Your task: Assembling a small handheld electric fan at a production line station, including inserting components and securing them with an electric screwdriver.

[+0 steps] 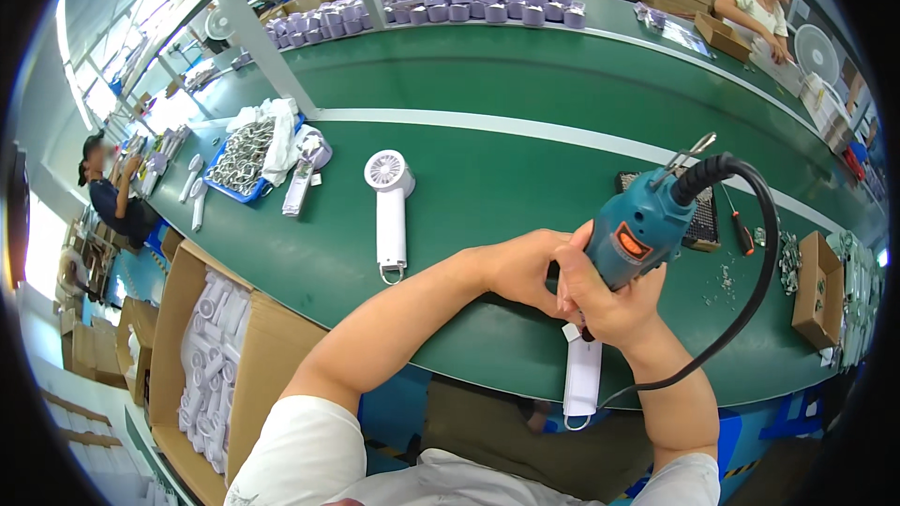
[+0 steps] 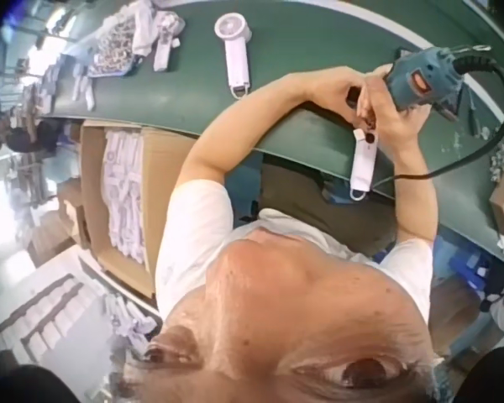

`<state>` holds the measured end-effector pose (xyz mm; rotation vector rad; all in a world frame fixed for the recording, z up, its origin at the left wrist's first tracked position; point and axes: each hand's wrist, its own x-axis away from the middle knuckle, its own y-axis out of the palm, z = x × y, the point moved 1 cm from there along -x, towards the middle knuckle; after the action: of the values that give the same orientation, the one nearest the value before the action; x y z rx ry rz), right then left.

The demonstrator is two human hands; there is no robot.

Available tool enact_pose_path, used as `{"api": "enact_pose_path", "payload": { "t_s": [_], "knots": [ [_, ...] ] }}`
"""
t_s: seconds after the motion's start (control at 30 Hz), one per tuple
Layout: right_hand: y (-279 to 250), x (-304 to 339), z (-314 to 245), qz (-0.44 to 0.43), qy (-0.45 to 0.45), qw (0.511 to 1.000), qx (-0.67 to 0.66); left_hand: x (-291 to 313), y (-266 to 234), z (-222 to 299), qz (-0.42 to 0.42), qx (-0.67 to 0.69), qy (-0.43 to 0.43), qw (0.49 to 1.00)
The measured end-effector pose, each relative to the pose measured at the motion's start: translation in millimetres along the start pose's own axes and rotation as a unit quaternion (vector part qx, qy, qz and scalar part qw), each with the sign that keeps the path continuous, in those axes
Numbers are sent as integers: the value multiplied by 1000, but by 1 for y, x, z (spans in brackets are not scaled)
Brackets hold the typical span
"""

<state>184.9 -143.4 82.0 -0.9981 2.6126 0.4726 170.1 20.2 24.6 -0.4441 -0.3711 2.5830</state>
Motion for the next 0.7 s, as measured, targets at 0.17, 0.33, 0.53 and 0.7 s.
{"api": "enact_pose_path", "payload": {
  "t_s": [0.17,0.33,0.53,0.7],
  "knots": [
    [-2,-1,-4,-30,13,999,-33,-1,2,-10,13,11,30,999],
    [-30,-3,-23,-75,-153,979,-113,2,6,-5,12,-44,17,999],
    [-90,-5,-32,41,-210,973,-83,-9,7,-10,-11,-55,41,998],
    [-98,-35,-30,170,-193,963,-73,3,-9,-6,14,-83,26,996]
  ]
}}
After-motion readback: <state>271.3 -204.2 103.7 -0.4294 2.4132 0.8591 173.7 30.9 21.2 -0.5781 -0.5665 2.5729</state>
